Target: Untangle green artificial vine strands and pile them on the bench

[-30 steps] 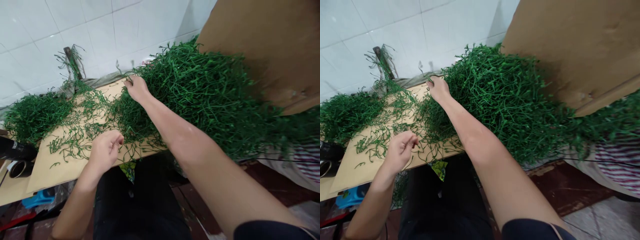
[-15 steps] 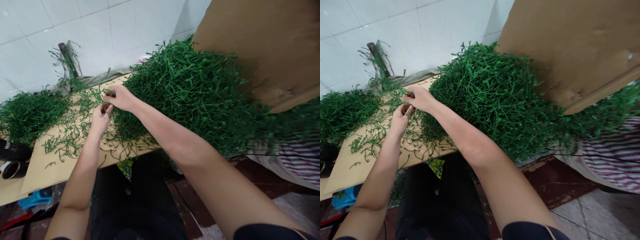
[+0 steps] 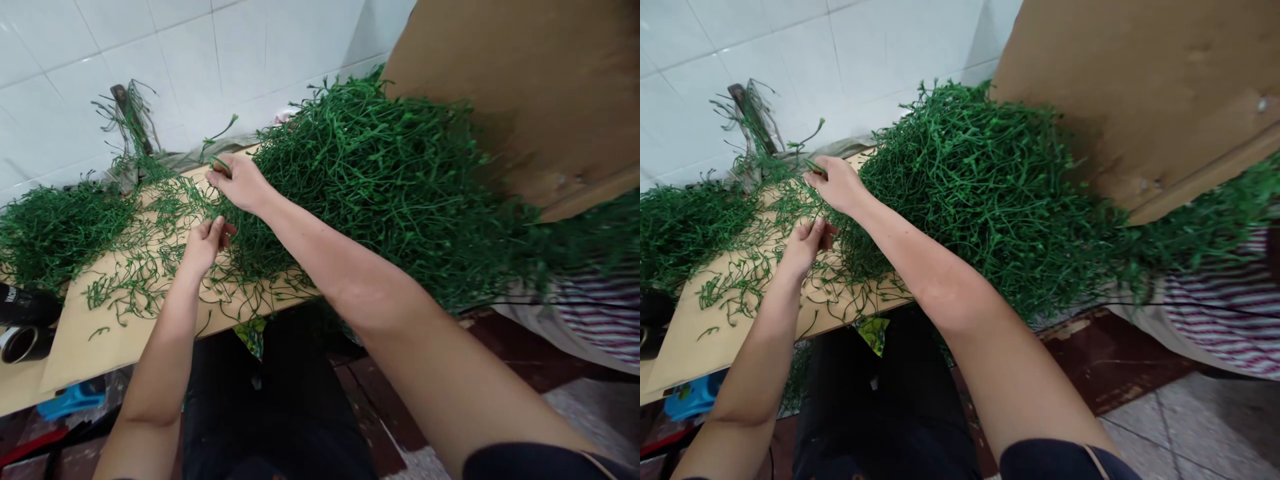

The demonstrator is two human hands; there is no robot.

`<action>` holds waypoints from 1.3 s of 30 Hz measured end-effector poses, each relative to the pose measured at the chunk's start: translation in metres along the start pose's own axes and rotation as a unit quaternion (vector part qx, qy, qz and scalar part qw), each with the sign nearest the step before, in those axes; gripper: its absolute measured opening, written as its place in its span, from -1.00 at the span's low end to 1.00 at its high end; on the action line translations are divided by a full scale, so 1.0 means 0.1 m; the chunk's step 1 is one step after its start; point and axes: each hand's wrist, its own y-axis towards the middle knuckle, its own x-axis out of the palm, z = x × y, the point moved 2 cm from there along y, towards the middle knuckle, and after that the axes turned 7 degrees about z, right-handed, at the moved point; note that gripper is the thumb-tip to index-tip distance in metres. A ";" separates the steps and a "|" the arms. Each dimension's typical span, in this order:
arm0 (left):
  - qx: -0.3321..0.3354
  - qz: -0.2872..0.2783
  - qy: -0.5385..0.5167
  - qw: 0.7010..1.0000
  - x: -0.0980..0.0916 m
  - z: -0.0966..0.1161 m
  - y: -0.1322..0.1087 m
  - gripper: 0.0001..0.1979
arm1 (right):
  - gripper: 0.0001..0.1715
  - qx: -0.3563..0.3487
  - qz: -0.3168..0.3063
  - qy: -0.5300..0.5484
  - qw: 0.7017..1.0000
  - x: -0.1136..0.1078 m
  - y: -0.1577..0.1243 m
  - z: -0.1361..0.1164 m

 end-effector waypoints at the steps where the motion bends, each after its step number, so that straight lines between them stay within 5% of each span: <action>1: 0.003 0.005 0.019 1.000 -0.01 0.00 -0.01 -0.61 | -0.71 -0.002 0.011 -0.019 1.000 0.01 0.01 0.00; 7: 0.085 -0.026 0.180 0.980 -0.02 0.18 -0.33 -0.47 | -0.76 -0.002 0.047 -0.086 0.995 0.09 0.13 0.20; 12: 0.168 -0.166 0.254 0.938 0.02 0.41 -0.71 -0.49 | -0.81 0.086 0.157 -0.038 0.983 -0.21 0.33 0.56; 16: 0.131 -0.054 0.250 0.958 -0.12 0.29 -0.51 -0.70 | -0.75 0.035 0.088 0.057 0.994 -0.30 0.30 0.44; 20: 0.120 0.073 0.220 0.965 -0.08 0.12 -0.16 -0.45 | -0.69 -0.007 0.061 0.119 0.991 -0.21 0.23 0.18; 25: 0.110 0.054 0.135 0.983 0.13 0.10 0.06 -0.73 | -0.69 -0.018 0.055 0.039 0.998 -0.09 0.19 0.05; 28: 0.105 0.050 0.155 0.981 0.14 0.16 0.04 -0.68 | -0.76 -0.019 0.065 -0.038 0.997 -0.08 0.18 0.06; 35: 0.193 0.054 0.397 0.896 0.05 0.35 -0.24 -0.62 | -0.85 0.028 0.094 -0.115 0.989 0.05 0.26 0.24; 39: 0.196 0.078 0.376 0.902 -0.03 0.36 -0.30 -0.62 | -0.83 0.027 0.093 -0.110 0.989 0.19 0.39 0.18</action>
